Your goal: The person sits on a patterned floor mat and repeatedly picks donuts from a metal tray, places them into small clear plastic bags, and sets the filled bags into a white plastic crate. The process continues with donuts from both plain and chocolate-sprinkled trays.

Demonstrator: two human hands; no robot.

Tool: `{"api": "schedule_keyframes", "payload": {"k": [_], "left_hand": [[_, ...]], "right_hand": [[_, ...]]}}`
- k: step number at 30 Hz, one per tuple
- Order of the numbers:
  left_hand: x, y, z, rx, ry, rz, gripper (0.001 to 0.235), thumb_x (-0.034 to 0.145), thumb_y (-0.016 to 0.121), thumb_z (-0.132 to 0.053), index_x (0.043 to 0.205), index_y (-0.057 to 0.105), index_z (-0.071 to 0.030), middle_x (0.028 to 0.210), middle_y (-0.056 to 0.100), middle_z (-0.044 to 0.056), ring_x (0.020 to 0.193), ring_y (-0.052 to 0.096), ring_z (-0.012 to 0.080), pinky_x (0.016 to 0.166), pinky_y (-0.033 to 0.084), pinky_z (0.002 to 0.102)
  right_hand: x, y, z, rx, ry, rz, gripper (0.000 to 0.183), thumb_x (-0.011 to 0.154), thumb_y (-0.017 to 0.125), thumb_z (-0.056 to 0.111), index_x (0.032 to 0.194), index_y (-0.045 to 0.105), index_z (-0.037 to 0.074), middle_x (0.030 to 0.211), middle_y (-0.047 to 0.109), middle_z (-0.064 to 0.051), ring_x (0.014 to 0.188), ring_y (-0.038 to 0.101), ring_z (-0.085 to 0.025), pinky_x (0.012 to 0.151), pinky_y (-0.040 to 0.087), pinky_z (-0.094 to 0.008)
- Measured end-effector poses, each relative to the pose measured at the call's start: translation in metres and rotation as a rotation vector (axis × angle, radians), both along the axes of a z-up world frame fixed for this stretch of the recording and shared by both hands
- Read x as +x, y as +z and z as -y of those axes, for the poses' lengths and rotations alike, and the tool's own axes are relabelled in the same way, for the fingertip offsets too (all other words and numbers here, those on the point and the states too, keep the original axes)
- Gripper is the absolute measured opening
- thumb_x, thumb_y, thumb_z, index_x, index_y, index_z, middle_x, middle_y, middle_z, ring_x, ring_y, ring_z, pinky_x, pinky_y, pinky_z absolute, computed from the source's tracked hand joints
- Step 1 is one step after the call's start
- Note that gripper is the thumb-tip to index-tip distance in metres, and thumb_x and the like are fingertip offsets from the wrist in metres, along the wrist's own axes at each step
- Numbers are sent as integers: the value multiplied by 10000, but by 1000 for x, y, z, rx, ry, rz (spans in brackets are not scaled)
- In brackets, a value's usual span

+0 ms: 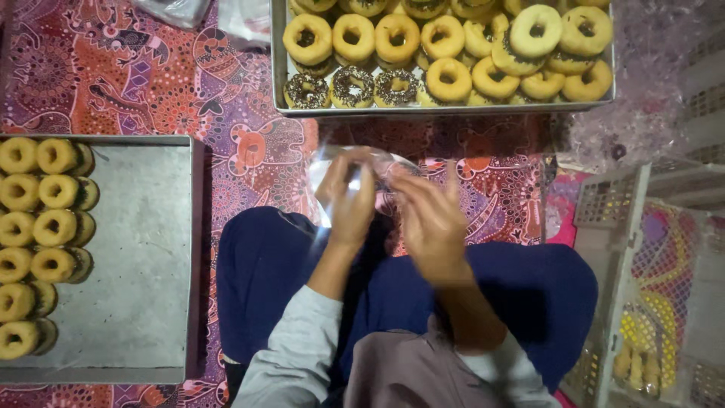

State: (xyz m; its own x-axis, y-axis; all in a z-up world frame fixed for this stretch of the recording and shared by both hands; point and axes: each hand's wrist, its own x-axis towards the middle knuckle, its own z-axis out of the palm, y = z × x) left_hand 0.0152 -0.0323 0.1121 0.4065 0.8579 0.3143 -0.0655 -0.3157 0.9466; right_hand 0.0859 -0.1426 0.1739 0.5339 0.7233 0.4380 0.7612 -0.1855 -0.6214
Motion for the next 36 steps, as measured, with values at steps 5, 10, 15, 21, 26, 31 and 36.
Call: {"api": "schedule_keyframes", "payload": {"k": [5, 10, 15, 21, 26, 31, 36], "left_hand": [[-2, 16, 27, 358, -98, 107, 145, 902, 701, -9, 1028, 633, -31, 1152, 681, 166, 1204, 618, 300, 996, 503, 409], [13, -4, -13, -887, -294, 919, 380, 930, 627, 79, 1180, 655, -207, 1195, 691, 104, 1060, 662, 285, 906, 569, 404], [16, -49, -60, -921, -204, 911, 210, 898, 590, 103, 980, 572, -90, 1060, 623, 72, 962, 631, 221, 961, 543, 472], [7, -56, -73, -1266, -166, 1097, 162, 926, 584, 18, 1048, 614, -85, 998, 612, 114, 968, 640, 289, 1056, 531, 572], [8, -61, -86, -1467, -45, 1246, 251, 959, 593, -31, 1204, 636, -2, 1020, 616, 192, 976, 650, 318, 1065, 508, 593], [18, -68, -64, -1316, -61, 1246, 189, 1022, 590, -106, 1198, 604, -36, 1097, 613, 185, 1046, 646, 320, 1097, 511, 614], [19, -55, -51, -1124, -132, 1214, 404, 1008, 553, -335, 1296, 611, -57, 1093, 661, 176, 1004, 649, 302, 994, 546, 534]], "right_hand": [[24, -32, -10, -64, 47, 90, 448, 935, 662, 30, 1379, 624, -24, 1438, 594, -198, 1309, 602, -337, 1171, 243, -650], [37, -38, -23, 5, 367, -77, 331, 889, 683, 102, 1206, 746, 29, 1421, 612, -247, 1184, 656, -320, 1145, 422, -526], [107, -33, -59, -429, -364, -553, 339, 1000, 705, 362, 1126, 759, 52, 999, 759, -261, 942, 698, -398, 854, 513, -498], [192, -50, -89, -269, -151, 76, 692, 756, 951, 275, 1265, 592, -26, 1154, 687, -250, 1072, 636, -392, 891, 514, -472], [113, -21, -46, 326, 49, -997, 734, 854, 806, 126, 1484, 449, -1, 1363, 589, -141, 1242, 605, -257, 1018, 552, -364], [10, -42, -21, 118, -229, -1101, 649, 755, 798, -61, 1378, 633, 13, 1277, 695, -241, 944, 602, -307, 790, 501, -427], [-18, -58, -37, 183, 42, -384, 629, 706, 820, 8, 1313, 657, 12, 1450, 511, -187, 1303, 563, -307, 1105, 486, -392]]}}
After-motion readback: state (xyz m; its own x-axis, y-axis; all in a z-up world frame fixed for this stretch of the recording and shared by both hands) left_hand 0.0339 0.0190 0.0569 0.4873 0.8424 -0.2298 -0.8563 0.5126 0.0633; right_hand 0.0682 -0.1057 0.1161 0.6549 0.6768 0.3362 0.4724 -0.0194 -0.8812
